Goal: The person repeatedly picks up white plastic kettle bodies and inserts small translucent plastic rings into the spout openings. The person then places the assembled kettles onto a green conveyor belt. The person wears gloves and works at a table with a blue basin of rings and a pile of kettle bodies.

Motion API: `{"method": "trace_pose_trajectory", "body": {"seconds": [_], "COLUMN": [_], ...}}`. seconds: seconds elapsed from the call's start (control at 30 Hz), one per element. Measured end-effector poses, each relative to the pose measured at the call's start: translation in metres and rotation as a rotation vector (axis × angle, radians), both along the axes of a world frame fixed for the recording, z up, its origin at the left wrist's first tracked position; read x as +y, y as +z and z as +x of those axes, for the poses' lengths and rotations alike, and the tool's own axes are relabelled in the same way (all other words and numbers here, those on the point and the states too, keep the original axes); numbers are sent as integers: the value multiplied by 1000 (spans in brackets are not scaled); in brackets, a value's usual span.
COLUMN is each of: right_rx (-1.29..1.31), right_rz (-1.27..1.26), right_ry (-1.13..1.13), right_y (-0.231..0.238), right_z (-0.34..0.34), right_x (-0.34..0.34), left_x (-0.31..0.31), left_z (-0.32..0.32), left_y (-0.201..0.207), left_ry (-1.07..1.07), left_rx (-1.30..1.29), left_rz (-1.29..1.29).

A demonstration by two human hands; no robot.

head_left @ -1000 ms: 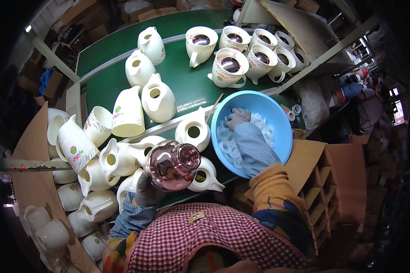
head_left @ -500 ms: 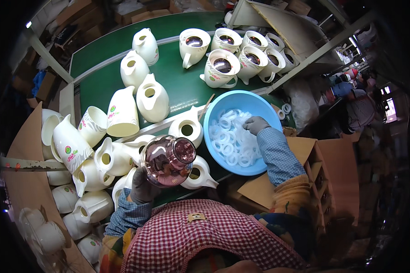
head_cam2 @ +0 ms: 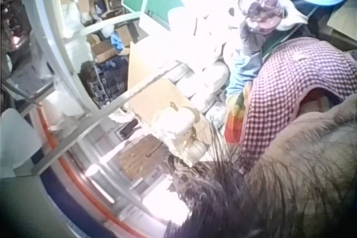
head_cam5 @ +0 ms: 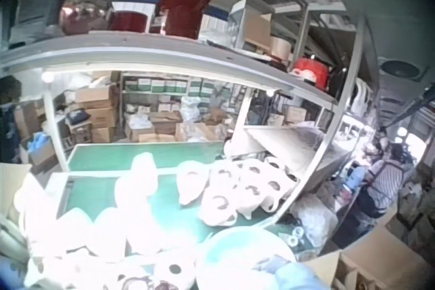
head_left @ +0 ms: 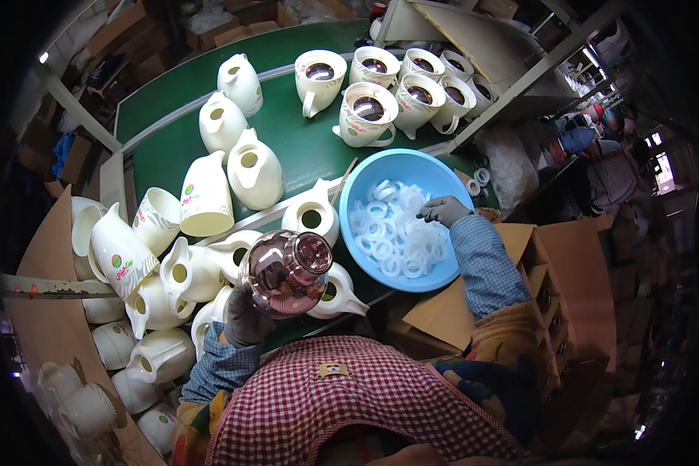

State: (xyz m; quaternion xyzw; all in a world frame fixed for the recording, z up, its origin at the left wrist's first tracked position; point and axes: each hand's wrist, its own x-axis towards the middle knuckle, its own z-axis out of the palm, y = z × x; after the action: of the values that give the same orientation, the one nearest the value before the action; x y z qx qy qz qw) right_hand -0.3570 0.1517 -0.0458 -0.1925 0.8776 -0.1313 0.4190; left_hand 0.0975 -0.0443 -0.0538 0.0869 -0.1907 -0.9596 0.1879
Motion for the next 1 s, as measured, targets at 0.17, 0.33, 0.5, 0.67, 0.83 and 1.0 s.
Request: {"method": "trace_pose_trajectory", "body": {"seconds": [0.17, 0.33, 0.5, 0.67, 0.83, 1.0], "right_rx": [269, 458, 481, 405, 444, 592], "right_rz": [320, 213, 187, 247, 375, 179], "right_ry": [-53, 248, 531, 436, 426, 368], "right_y": [14, 19, -25, -49, -74, -84], "right_z": [20, 41, 53, 75, 71, 56], "right_x": [-5, -24, -58, -103, -128, -112], "left_x": [2, -1, -4, -5, -5, -7], "left_z": [3, 7, 6, 9, 12, 11], "left_y": [1, -15, -13, -17, -16, -17], "left_ry": [4, 17, 17, 20, 40, 60], "left_rx": [-16, -17, -48, -6, -59, -66], "left_rz": [-5, -10, 5, -29, -55, -42]}}
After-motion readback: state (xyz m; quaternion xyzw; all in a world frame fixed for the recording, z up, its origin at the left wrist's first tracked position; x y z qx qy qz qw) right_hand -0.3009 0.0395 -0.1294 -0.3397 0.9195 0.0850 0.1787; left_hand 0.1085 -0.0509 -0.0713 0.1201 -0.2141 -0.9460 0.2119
